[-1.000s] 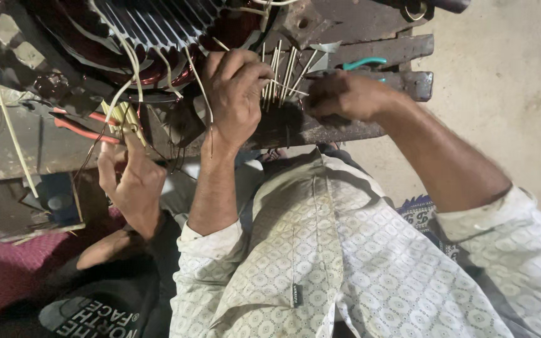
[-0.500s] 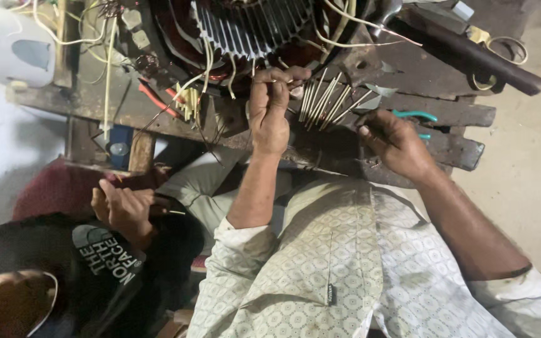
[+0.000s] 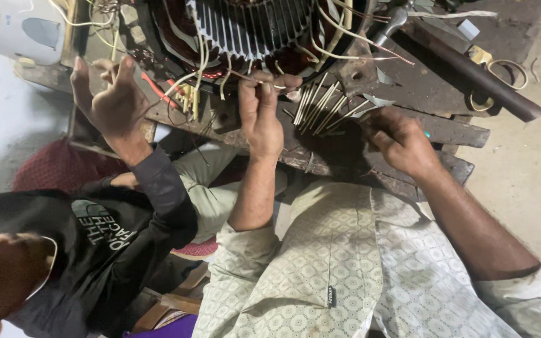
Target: The person works on a stator assembly, inserting and adjusting insulated wires into slots while using pliers and a hammer. A second person assists by holding and positioning wires. The work continues with repeated insertion and trimming of wire ends.
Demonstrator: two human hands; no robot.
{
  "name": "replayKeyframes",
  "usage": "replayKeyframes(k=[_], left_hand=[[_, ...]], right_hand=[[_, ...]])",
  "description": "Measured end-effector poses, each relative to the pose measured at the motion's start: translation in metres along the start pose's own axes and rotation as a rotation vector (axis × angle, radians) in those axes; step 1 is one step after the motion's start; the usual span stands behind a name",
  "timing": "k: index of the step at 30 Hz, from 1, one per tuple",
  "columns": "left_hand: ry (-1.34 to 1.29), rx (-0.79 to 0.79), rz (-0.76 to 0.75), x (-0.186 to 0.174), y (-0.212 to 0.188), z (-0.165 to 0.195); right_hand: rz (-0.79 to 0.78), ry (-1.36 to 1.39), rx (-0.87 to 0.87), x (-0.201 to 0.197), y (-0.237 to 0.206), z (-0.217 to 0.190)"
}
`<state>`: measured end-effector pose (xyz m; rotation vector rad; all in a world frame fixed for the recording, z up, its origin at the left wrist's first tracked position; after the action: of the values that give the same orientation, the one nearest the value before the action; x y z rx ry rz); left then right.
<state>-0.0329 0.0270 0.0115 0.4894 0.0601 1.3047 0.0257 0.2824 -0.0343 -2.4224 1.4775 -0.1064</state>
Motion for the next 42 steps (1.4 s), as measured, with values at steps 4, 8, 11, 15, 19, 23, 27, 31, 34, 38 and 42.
replayKeyframes(k=[4,8,11,15,19,23,27,31,34,38,42], left_hand=[[0.818,0.202,-0.183,0.019,-0.008,0.002],[1.173,0.277,-0.3,0.033,-0.016,-0.003],[1.207,0.253,-0.313,0.037,-0.006,-0.003],[1.211,0.238,-0.332,0.04,0.004,0.005],[1.152,0.169,-0.397,0.023,-0.015,0.018],[0.996,0.167,-0.352,0.003,-0.023,0.012],[1.047,0.178,-0.372,-0.011,-0.012,-0.008],[0.999,0.177,-0.351,-0.014,-0.008,-0.01],[0.934,0.23,-0.356,-0.007,-0.018,0.003],[0.822,0.25,-0.286,-0.005,-0.034,0.02],[0.623,-0.733,-0.116,-0.046,-0.062,-0.009]], right_hand=[[0.08,-0.287,-0.059,-0.006,-0.003,-0.017],[0.123,-0.404,0.025,-0.002,-0.006,-0.018],[0.072,-0.448,0.103,0.015,-0.001,-0.014],[0.026,-0.41,0.086,0.034,0.006,-0.014],[0.073,-0.484,0.142,0.038,0.003,-0.011],[0.182,-0.694,0.031,0.041,-0.002,-0.015],[0.174,-0.736,-0.012,0.052,0.001,-0.015],[0.181,-0.738,0.001,0.061,0.004,-0.015],[0.197,-0.733,-0.012,0.062,0.002,-0.017],[0.14,-0.669,0.04,0.066,0.0,-0.021],[-0.165,-0.523,-0.177,0.095,0.005,-0.041]])
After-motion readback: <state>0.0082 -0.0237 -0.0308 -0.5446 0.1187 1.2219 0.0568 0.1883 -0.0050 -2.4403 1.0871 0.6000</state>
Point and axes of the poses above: each hand's wrist, its own y-axis towards the middle knuckle, its own x-axis out of the palm, z = x × y, the point moved 5 cm from there along y, towards the middle knuckle, and after that the axes turned 15 degrees about -z, right-handed, at the moved point
